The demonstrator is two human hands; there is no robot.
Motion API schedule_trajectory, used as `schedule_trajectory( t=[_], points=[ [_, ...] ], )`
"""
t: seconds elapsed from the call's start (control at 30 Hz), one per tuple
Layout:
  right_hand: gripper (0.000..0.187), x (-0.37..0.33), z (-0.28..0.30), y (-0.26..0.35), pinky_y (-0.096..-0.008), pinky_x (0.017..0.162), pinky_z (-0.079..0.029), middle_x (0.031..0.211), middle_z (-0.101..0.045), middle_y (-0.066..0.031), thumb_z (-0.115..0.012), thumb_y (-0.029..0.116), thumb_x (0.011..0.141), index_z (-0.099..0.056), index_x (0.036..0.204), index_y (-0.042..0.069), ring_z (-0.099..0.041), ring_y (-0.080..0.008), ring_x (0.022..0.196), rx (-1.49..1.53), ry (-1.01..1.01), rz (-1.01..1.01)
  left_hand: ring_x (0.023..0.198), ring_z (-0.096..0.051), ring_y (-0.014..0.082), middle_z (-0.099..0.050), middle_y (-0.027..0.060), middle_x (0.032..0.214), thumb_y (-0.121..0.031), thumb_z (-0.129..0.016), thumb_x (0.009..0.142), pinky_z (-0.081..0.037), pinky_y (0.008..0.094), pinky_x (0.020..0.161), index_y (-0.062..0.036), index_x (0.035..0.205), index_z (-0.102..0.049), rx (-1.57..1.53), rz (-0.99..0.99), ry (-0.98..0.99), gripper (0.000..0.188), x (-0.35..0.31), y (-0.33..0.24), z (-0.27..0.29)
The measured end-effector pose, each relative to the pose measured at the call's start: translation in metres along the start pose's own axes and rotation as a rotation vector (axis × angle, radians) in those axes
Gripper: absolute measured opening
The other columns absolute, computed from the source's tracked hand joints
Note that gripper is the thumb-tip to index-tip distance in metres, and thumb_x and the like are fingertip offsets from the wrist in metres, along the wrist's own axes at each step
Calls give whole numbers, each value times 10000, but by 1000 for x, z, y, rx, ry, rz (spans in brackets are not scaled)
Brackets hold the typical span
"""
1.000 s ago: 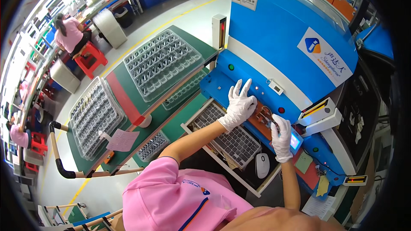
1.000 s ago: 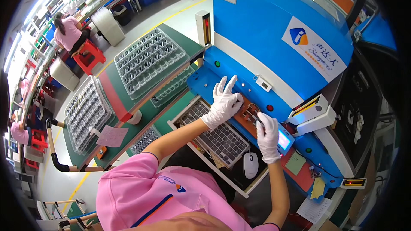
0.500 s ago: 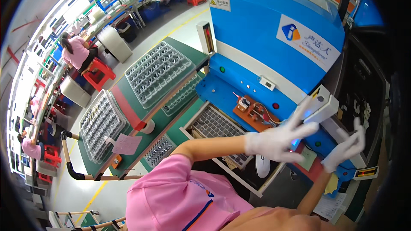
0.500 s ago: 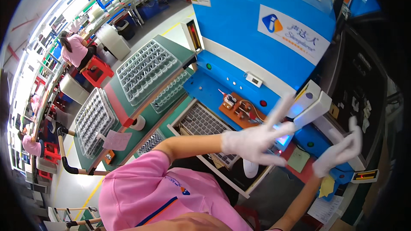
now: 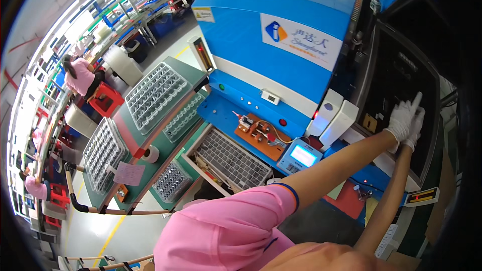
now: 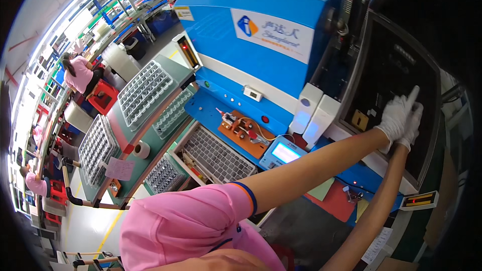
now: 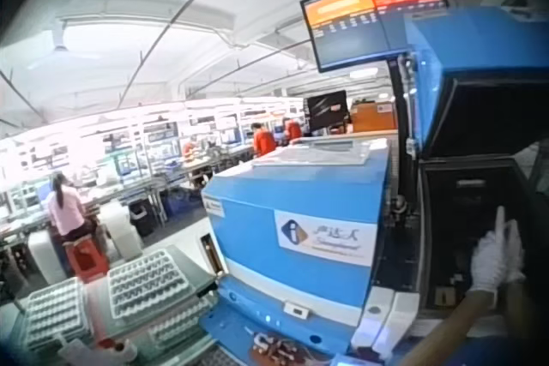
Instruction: Operating an electronics assembly station by placing circuit boards into testing equipment and managing component trays.
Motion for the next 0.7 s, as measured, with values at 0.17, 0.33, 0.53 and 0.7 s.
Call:
schedule_trajectory(
  t=[0.17,0.33,0.53,0.7],
  points=[
    [415,23,9,-24,-339,1063,-396,1393,-511,-137,-419,291,1035,-502,1332,13,-520,-266,1228,-96,-23,-95,1385,-357,337,-492,146,1419,-257,-599,895,-277,545,1121,-81,1422,-490,83,-40,36,566,29,37,-41],
    [371,40,2,-36,-325,1046,-414,1393,-507,-128,-484,86,997,-484,1360,8,-501,-244,1252,-1164,158,258,1501,-205,284,-378,95,1559,-303,-698,865,-158,623,1164,-131,1456,-477,312,32,473,653,39,55,-79],
    [318,50,16,-44,-323,948,-504,1188,-643,-149,-525,-59,945,-569,1255,-6,-604,-212,1070,-853,-3,347,1289,-525,257,-550,65,1382,-190,-815,768,-398,514,1066,-122,1337,-570,435,24,423,623,54,60,-88],
    [319,54,13,-48,-300,959,-482,1218,-627,-105,-522,189,1001,-590,1260,14,-588,-195,1104,-573,39,295,1147,-612,282,-625,97,1239,-250,-629,927,-473,410,997,-70,1292,-574,-10,84,84,411,55,57,-61]
  ],
)
Point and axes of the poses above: each hand's wrist, its own x-axis towards the middle knuckle, its own z-axis out of the back of the hand, y = z × x, the point moved 7 cm from there along x, towards the middle knuckle
